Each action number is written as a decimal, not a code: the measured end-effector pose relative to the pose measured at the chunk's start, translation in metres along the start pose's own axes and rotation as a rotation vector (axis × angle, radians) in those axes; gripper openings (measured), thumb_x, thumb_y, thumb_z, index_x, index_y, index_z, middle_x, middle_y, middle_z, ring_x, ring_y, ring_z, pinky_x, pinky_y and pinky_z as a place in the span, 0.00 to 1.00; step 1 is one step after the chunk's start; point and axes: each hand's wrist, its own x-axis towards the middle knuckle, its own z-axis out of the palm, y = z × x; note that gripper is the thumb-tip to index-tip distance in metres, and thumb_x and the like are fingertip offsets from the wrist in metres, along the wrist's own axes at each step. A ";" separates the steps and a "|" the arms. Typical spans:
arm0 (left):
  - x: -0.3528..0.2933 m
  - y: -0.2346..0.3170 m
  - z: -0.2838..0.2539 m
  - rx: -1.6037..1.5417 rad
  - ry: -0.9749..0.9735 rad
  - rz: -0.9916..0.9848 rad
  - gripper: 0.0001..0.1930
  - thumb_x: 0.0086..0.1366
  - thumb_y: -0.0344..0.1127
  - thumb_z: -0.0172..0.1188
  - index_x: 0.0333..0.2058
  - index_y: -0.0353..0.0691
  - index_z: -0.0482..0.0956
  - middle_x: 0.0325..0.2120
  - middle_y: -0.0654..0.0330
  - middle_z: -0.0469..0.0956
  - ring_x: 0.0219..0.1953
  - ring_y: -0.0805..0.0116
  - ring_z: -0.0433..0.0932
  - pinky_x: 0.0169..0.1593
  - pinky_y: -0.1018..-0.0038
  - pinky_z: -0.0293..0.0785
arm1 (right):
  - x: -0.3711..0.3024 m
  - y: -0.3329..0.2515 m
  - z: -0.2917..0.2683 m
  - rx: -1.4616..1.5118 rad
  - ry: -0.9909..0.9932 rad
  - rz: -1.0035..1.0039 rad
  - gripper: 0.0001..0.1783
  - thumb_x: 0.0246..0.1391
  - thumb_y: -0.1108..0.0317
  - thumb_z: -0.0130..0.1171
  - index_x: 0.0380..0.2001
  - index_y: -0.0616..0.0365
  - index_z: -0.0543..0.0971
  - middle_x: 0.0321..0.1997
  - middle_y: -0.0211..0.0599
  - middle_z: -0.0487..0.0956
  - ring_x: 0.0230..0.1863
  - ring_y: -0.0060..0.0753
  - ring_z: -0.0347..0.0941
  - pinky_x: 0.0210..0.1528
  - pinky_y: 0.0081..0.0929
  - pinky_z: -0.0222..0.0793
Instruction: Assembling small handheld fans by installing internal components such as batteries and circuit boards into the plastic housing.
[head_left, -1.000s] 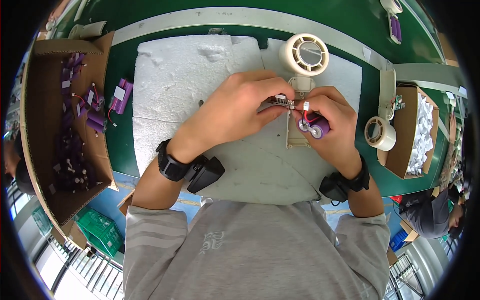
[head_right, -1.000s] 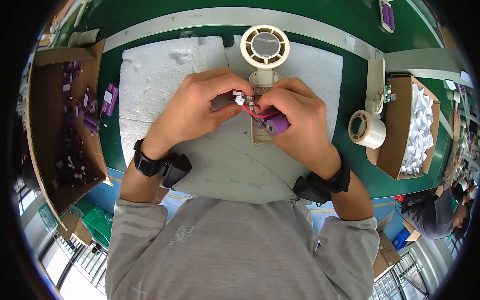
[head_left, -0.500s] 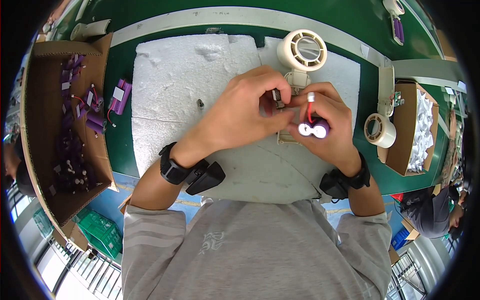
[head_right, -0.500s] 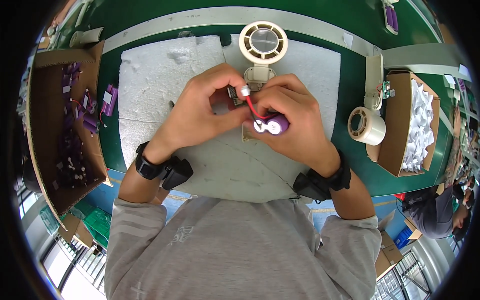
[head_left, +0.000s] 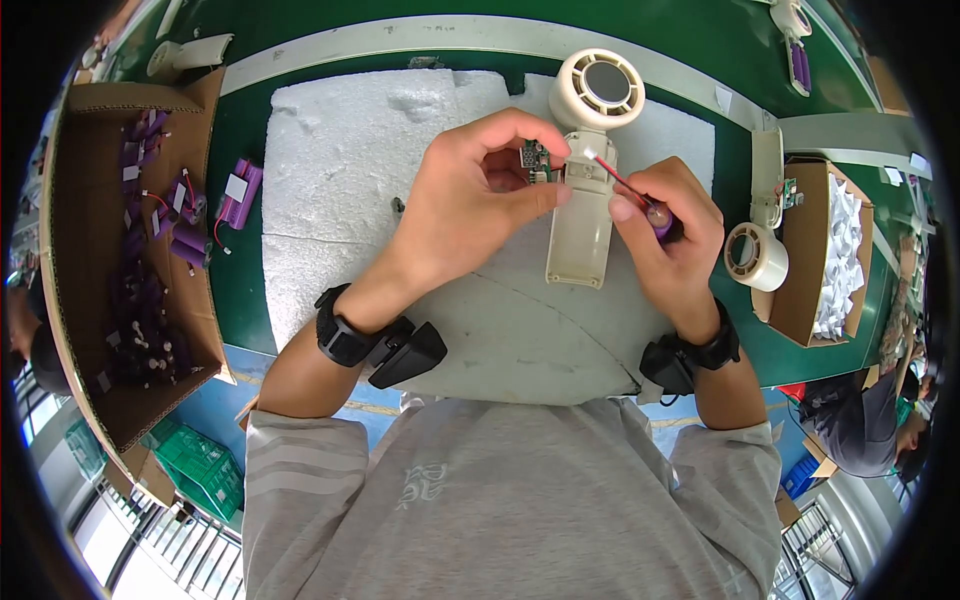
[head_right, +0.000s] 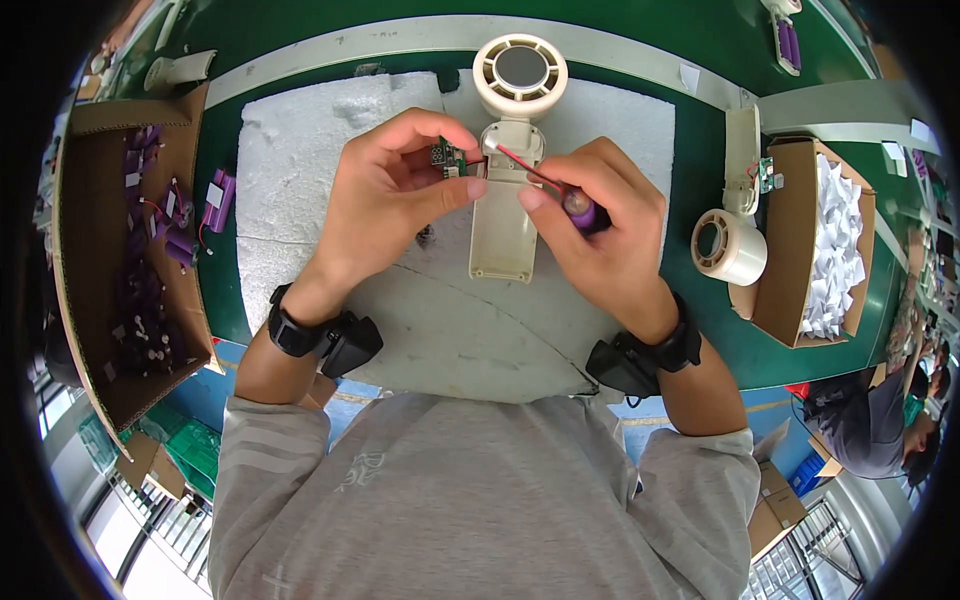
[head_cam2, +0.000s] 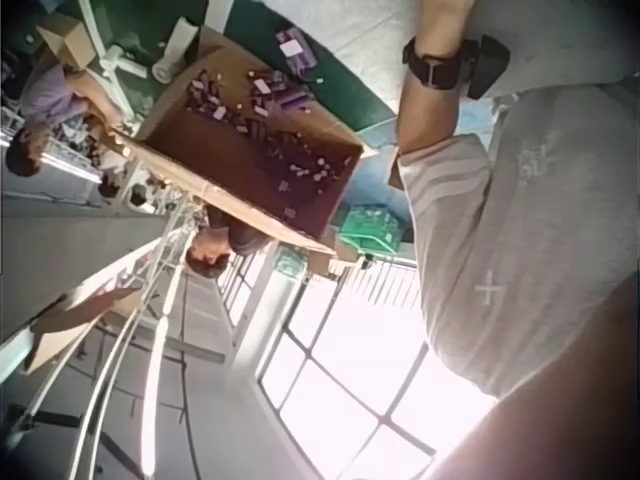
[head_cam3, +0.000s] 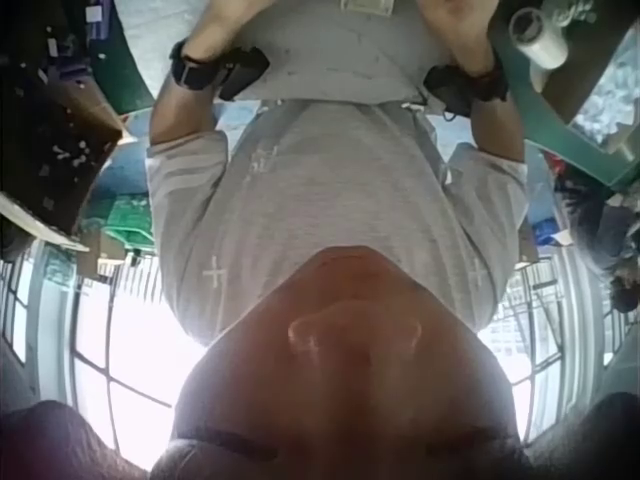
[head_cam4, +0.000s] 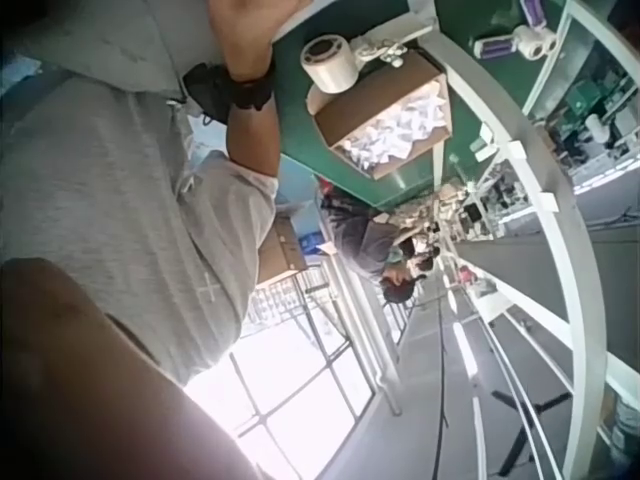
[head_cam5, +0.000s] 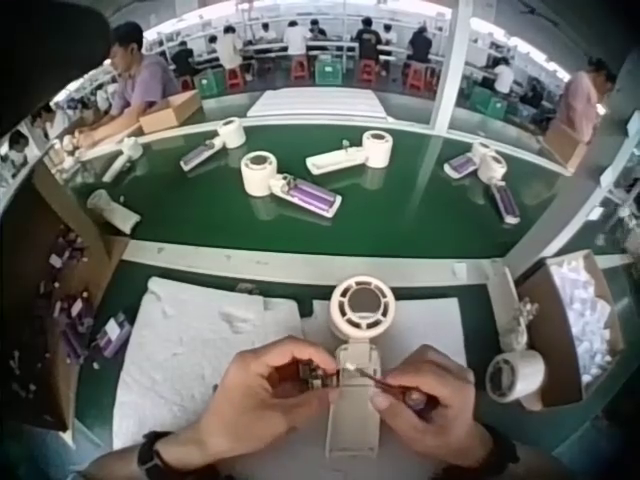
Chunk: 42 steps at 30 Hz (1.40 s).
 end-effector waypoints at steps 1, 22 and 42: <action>-0.001 0.000 -0.002 0.038 -0.013 0.015 0.10 0.56 0.22 0.66 0.37 0.36 0.78 0.27 0.67 0.76 0.28 0.83 0.72 0.32 0.84 0.71 | 0.000 -0.001 -0.001 0.000 0.001 -0.001 0.11 0.46 0.74 0.70 0.34 0.63 0.80 0.25 0.32 0.73 0.21 0.19 0.65 0.24 0.15 0.60; 0.000 -0.001 -0.001 0.071 -0.147 0.057 0.10 0.56 0.20 0.61 0.36 0.36 0.74 0.31 0.67 0.75 0.31 0.80 0.71 0.38 0.81 0.73 | 0.002 -0.009 0.008 -0.156 -0.066 0.078 0.07 0.51 0.71 0.66 0.33 0.62 0.83 0.28 0.33 0.71 0.24 0.22 0.64 0.24 0.19 0.57; 0.003 0.003 -0.011 -0.137 -0.224 -0.094 0.13 0.57 0.16 0.61 0.39 0.36 0.73 0.36 0.64 0.77 0.42 0.75 0.77 0.48 0.77 0.76 | 0.002 -0.010 0.004 -0.131 -0.139 0.070 0.07 0.48 0.71 0.69 0.33 0.58 0.84 0.29 0.31 0.70 0.23 0.19 0.63 0.24 0.18 0.56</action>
